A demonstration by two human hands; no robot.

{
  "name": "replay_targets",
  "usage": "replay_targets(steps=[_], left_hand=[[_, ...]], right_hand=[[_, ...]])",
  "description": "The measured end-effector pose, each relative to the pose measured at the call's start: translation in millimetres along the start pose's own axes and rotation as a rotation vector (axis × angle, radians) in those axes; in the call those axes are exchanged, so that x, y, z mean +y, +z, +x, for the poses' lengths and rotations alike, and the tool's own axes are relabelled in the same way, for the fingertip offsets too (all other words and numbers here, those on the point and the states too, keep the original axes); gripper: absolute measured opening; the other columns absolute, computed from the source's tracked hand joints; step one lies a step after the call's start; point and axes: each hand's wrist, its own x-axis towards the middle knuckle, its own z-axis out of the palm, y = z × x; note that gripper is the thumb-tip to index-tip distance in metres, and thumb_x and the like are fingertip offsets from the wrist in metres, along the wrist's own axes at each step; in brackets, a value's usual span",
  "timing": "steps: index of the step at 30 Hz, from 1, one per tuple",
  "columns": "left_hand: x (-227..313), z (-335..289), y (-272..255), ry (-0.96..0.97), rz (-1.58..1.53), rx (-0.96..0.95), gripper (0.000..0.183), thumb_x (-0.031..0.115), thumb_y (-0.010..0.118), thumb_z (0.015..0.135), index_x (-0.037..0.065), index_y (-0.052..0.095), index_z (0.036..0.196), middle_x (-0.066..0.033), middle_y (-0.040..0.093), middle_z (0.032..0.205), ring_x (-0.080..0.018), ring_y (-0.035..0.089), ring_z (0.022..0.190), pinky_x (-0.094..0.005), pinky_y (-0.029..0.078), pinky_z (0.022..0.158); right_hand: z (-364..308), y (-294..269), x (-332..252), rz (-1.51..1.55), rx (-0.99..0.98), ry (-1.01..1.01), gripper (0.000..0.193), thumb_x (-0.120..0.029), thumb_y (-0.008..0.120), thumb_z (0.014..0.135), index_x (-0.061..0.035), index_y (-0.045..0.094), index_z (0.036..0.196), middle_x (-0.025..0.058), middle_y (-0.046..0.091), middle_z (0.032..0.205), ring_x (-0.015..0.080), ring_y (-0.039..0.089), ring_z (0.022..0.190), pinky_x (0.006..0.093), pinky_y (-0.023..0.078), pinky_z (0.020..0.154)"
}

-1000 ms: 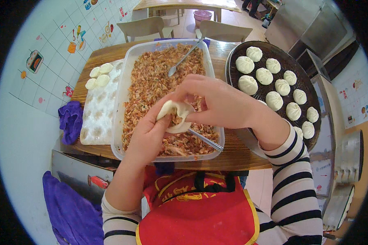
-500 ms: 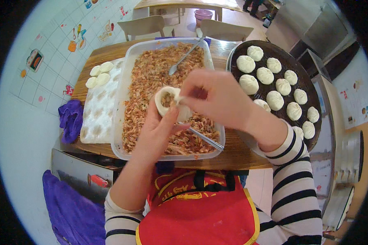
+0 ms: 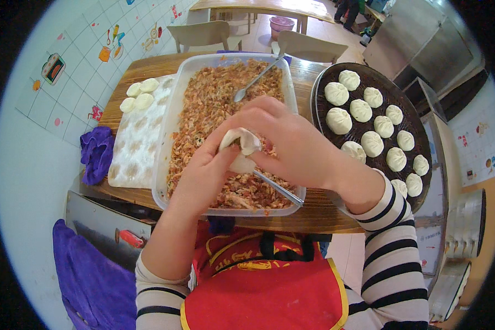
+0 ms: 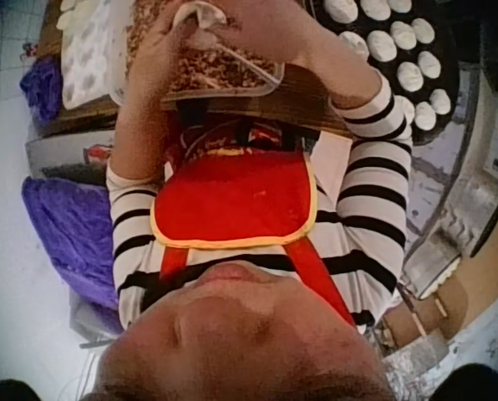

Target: The person repeatedly takes a round dough wrapper, scoops a portion of seasoned meat filling into it, and pleats the edges to seal each bun. Finished buns are placed on a round bamboo steamer tray. The process continues with multiple buns assembled in sequence.

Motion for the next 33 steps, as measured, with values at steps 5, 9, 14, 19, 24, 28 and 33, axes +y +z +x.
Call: replay_targets(steps=[5, 9, 14, 19, 24, 28, 33], left_hand=[[9.3, 0.8, -2.2, -0.008, -0.318, 0.204, 0.055, 0.046, 0.032, 0.097, 0.003, 0.045, 0.128, -0.0112, 0.057, 0.118, -0.0204, 0.058, 0.102, -0.0332, 0.049, 0.082], [-3.1, 2.8, 6.9, -0.146, -0.819, -0.044, 0.06, 0.054, 0.034, 0.095, 0.003, 0.051, 0.121, -0.0103, 0.062, 0.104, -0.0208, 0.061, 0.094, -0.0337, 0.05, 0.078], [-17.5, 6.4, -5.5, -0.135, -0.654, -0.011, 0.056, 0.052, 0.037, 0.095, 0.002, 0.061, 0.1, -0.0091, 0.065, 0.085, -0.0189, 0.063, 0.076, -0.0321, 0.051, 0.069], [-10.2, 15.2, -7.4, -0.215, -0.7, -0.098, 0.055, 0.051, 0.039, 0.095, 0.002, 0.063, 0.094, -0.0079, 0.065, 0.082, -0.0179, 0.064, 0.072, -0.032, 0.052, 0.066], [9.0, 9.5, -3.2, -0.101, -0.644, -0.079, 0.053, 0.05, 0.037, 0.096, 0.004, 0.061, 0.102, -0.0063, 0.065, 0.088, -0.0169, 0.063, 0.077, -0.0307, 0.052, 0.068], [0.2, 5.6, -3.9, 0.034, -0.387, -0.054, 0.063, 0.057, 0.03, 0.095, 0.001, 0.058, 0.104, -0.0084, 0.064, 0.095, -0.0186, 0.063, 0.087, -0.0326, 0.051, 0.075], [-8.6, 11.7, -11.7, -0.062, -0.272, 0.061, 0.059, 0.051, 0.031, 0.097, 0.0, 0.061, 0.1, -0.0085, 0.065, 0.091, -0.0151, 0.062, 0.077, -0.0282, 0.05, 0.065]], right_hand=[[2.2, -9.0, -7.2, 0.189, 0.091, 0.362, 0.01, -0.001, 0.067, 0.074, -0.0016, 0.063, 0.083, 0.0075, 0.059, 0.078, 0.0217, 0.06, 0.07, 0.0281, 0.05, 0.063], [0.8, 3.7, -22.0, 0.05, 0.026, -0.108, 0.016, -0.001, 0.068, 0.072, -0.0042, 0.062, 0.087, 0.0087, 0.059, 0.081, 0.0275, 0.059, 0.075, 0.0339, 0.049, 0.066], [-5.7, 4.0, -26.6, -0.059, -0.09, -0.083, 0.024, 0.001, 0.067, 0.069, -0.0048, 0.06, 0.091, 0.0093, 0.056, 0.093, 0.0277, 0.056, 0.085, 0.0341, 0.049, 0.071], [-6.0, 9.4, -23.5, -0.273, -0.14, -0.416, 0.028, 0.004, 0.067, 0.064, -0.0055, 0.062, 0.09, 0.0071, 0.057, 0.089, 0.0234, 0.055, 0.081, 0.0302, 0.048, 0.066], [-1.5, 2.1, -19.2, -0.099, 0.029, -0.127, 0.022, 0.001, 0.069, 0.066, -0.0056, 0.064, 0.086, 0.0066, 0.059, 0.082, 0.0235, 0.056, 0.077, 0.0306, 0.048, 0.063], [-2.4, -6.1, -16.5, -0.162, -0.014, -0.196, 0.023, 0.0, 0.07, 0.069, -0.0051, 0.065, 0.091, 0.0086, 0.061, 0.086, 0.0234, 0.057, 0.076, 0.0314, 0.049, 0.064], [-2.5, 3.9, -24.6, -0.045, 0.042, -0.1, 0.017, 0.001, 0.068, 0.073, -0.0032, 0.066, 0.09, 0.0068, 0.061, 0.085, 0.0205, 0.058, 0.07, 0.0284, 0.049, 0.06]])
